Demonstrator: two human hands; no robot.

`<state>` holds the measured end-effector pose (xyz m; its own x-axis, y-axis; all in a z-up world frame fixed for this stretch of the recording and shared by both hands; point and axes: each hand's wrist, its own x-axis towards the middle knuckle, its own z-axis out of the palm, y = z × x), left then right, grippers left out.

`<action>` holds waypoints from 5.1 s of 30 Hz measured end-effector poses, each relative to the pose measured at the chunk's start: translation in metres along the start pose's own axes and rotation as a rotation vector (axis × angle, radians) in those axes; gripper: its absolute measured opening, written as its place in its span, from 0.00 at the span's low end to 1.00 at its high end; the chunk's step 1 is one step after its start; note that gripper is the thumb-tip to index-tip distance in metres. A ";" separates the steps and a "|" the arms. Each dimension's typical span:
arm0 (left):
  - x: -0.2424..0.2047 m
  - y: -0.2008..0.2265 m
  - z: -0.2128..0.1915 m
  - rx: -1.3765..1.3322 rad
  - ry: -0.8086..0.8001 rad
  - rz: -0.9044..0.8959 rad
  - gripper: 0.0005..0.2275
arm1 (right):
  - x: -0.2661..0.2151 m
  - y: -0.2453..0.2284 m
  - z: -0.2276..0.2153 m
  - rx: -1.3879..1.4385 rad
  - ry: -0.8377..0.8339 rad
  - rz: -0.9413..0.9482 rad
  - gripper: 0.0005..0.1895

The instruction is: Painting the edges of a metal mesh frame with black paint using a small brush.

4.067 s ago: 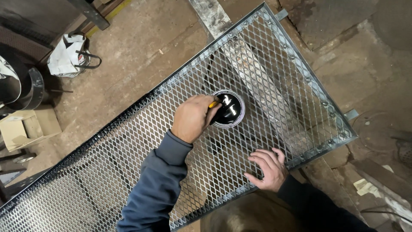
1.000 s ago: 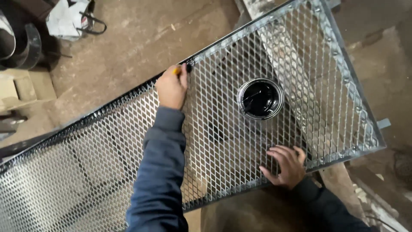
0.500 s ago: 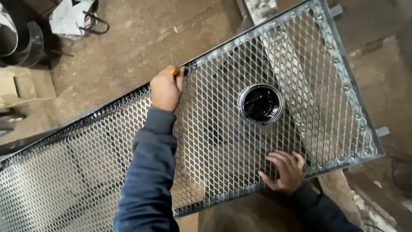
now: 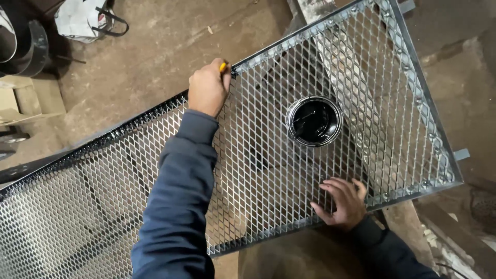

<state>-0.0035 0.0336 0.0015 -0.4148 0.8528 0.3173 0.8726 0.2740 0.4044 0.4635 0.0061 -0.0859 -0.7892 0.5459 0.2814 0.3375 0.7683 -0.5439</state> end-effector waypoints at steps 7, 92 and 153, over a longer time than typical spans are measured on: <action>0.024 0.004 -0.021 0.005 -0.169 0.017 0.09 | 0.005 -0.007 -0.006 0.003 -0.016 0.030 0.28; -0.055 -0.033 -0.010 -0.040 0.099 -0.081 0.06 | 0.005 -0.003 -0.005 0.007 0.073 -0.012 0.29; -0.072 0.014 0.037 -0.009 0.330 -0.127 0.08 | 0.003 -0.005 -0.005 -0.035 -0.059 0.013 0.26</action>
<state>0.0479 -0.0073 -0.0478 -0.5821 0.6222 0.5235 0.8070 0.3636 0.4652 0.4620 0.0060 -0.0786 -0.8133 0.5357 0.2271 0.3646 0.7733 -0.5187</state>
